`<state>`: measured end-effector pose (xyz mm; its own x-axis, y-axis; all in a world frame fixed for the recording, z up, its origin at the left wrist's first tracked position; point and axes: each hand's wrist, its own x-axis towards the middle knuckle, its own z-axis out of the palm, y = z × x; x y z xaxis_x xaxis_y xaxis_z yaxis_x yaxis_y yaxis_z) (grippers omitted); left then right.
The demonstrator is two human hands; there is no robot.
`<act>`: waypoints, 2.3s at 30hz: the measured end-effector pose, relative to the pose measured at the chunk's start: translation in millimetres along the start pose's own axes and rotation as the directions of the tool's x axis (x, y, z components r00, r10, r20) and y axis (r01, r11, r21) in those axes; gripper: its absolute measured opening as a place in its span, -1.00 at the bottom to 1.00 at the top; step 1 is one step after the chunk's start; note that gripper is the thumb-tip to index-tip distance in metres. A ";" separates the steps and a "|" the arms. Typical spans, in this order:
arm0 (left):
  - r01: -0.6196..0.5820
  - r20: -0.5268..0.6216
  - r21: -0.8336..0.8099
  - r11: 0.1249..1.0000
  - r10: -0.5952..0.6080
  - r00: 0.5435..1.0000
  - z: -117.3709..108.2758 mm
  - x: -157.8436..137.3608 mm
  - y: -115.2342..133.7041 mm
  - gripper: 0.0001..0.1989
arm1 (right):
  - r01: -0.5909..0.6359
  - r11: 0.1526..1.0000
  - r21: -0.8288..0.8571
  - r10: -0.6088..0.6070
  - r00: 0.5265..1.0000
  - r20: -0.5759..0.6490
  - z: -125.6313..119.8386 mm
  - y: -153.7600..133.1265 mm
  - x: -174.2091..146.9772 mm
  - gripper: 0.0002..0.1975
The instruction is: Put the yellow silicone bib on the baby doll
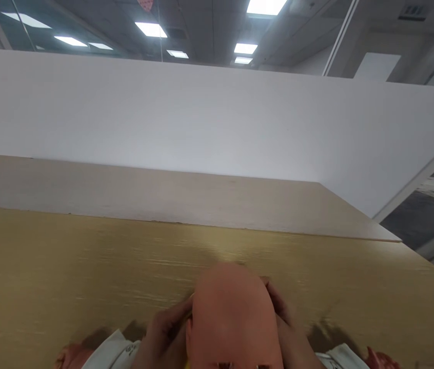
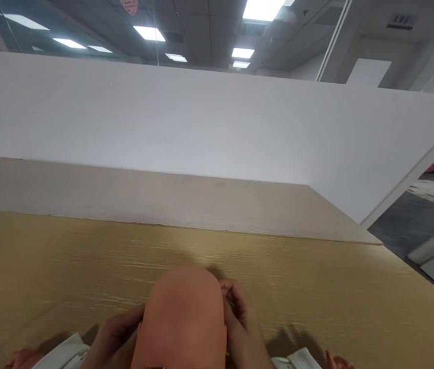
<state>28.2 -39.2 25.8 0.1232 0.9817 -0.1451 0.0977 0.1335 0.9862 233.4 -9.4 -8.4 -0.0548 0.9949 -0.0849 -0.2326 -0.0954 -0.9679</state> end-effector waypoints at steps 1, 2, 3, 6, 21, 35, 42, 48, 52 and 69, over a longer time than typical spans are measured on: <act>0.003 0.006 0.015 1.000 -0.003 1.000 -0.3 1.2 -0.8 -0.63 | 0.014 1.000 -0.024 -0.014 1.000 -0.006 0.3 -0.9 -0.2 -0.74; 0.000 0.015 0.027 1.000 -0.001 1.000 -0.6 2.6 -1.9 -0.63 | 0.025 0.999 -0.043 -0.026 1.000 -0.009 0.5 -2.2 -0.7 -0.74; -0.010 0.026 0.036 0.999 0.009 1.000 -1.0 4.0 -3.1 -0.63 | 0.034 0.998 -0.054 -0.035 0.999 -0.015 0.7 -3.6 -1.4 -0.73; -0.051 0.068 0.059 0.997 0.047 0.997 -2.2 7.1 -6.8 -0.64 | 0.028 0.998 -0.063 -0.031 0.998 -0.046 1.0 -7.4 -3.3 -0.73; 0.052 0.118 0.148 0.988 -0.070 0.991 -5.2 10.4 -11.3 -0.65 | 0.088 0.962 -0.257 -0.095 0.995 -0.016 -0.6 -5.0 2.0 -0.70; 0.043 0.048 0.252 0.967 -0.057 0.997 -8.0 8.7 -11.2 -0.61 | 0.102 0.956 -0.276 -0.099 0.995 0.022 -1.8 -5.5 2.4 -0.73; 0.032 0.037 0.256 0.966 -0.043 0.998 -5.8 9.0 -9.9 -0.66 | 0.102 0.956 -0.275 -0.099 0.995 0.022 -3.1 -5.7 2.5 -0.74; 0.009 0.027 0.254 0.967 -0.017 0.999 -6.5 6.6 -8.8 -0.64 | 0.095 0.958 -0.272 -0.094 0.995 0.016 -1.9 -8.1 1.0 -0.71; 0.009 0.014 0.285 0.959 -0.014 1.000 -6.8 5.8 -10.3 -0.63 | 0.110 0.952 -0.287 -0.112 0.994 0.006 -1.9 -5.8 2.1 -0.73; -0.012 0.003 0.363 0.932 0.012 1.000 -11.0 3.6 -9.0 -0.64 | 0.109 0.951 -0.291 -0.102 0.994 0.039 -8.3 -1.1 3.6 -0.76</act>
<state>16.9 -35.4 17.2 0.1273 0.9828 -0.1337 0.4478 0.0633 0.8919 241.5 -5.5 -9.7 -0.0686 0.9974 0.0232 0.0550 0.0270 -0.9981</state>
